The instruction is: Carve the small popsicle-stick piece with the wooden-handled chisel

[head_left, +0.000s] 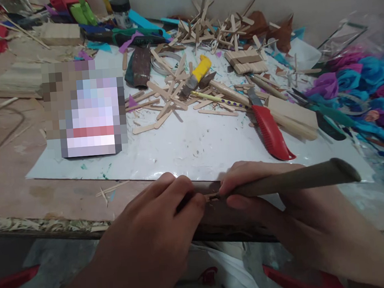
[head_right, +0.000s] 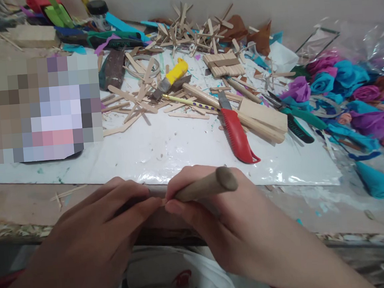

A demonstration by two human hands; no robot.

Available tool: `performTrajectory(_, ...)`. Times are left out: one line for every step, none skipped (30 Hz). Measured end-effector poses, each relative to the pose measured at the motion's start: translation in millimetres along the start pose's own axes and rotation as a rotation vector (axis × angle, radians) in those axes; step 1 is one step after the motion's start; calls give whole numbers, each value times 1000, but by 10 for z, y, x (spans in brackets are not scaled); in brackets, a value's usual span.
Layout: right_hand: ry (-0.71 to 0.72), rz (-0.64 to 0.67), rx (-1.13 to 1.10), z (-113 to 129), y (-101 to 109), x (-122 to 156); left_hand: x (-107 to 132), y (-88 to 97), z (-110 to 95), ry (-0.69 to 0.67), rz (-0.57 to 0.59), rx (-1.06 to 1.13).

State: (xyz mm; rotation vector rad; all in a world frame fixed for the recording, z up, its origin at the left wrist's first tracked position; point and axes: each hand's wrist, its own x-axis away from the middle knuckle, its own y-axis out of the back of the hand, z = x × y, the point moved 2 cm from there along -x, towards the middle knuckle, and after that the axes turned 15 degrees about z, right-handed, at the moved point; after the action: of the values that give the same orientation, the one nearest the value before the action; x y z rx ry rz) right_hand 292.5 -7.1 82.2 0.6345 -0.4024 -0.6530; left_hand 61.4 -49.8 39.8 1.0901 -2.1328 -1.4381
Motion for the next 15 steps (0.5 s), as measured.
performTrajectory(-2,2,16,-3,0,3,33,-12,-4,4,-18,6)
performTrajectory(-4,-11,34,-1,5,8,58,-23,-9,11,-29,14)
performTrajectory(-1,-31,55,5,14,16,76,-31,-15,15,-38,18)
performTrajectory(2,-53,77,15,25,26,86,-38,-21,17,-40,21)
performTrajectory(6,-72,97,27,36,36,90,-41,-27,17,-41,21)
performTrajectory(9,-90,112,41,46,46,90,-43,-30,22,-38,23)
performTrajectory(1,-102,122,52,54,54,88,-44,-31,27,-35,25)
performTrajectory(-3,-114,130,62,59,61,85,-44,-32,27,-36,29)
performTrajectory(-13,-113,132,69,58,64,84,-44,-33,16,-42,34)
performTrajectory(-14,-111,133,74,53,64,83,-47,-31,12,-40,37)
performTrajectory(-11,-101,134,76,44,60,84,-50,-29,7,-41,35)
performTrajectory(-2,-90,138,75,33,51,86,-54,-26,4,-41,33)
performTrajectory(5,-73,145,71,19,39,88,-60,-23,5,-36,28)
performTrajectory(20,-62,153,66,8,26,89,-64,-21,8,-33,25)
performTrajectory(33,-58,160,60,0,14,91,-67,-20,14,-32,22)
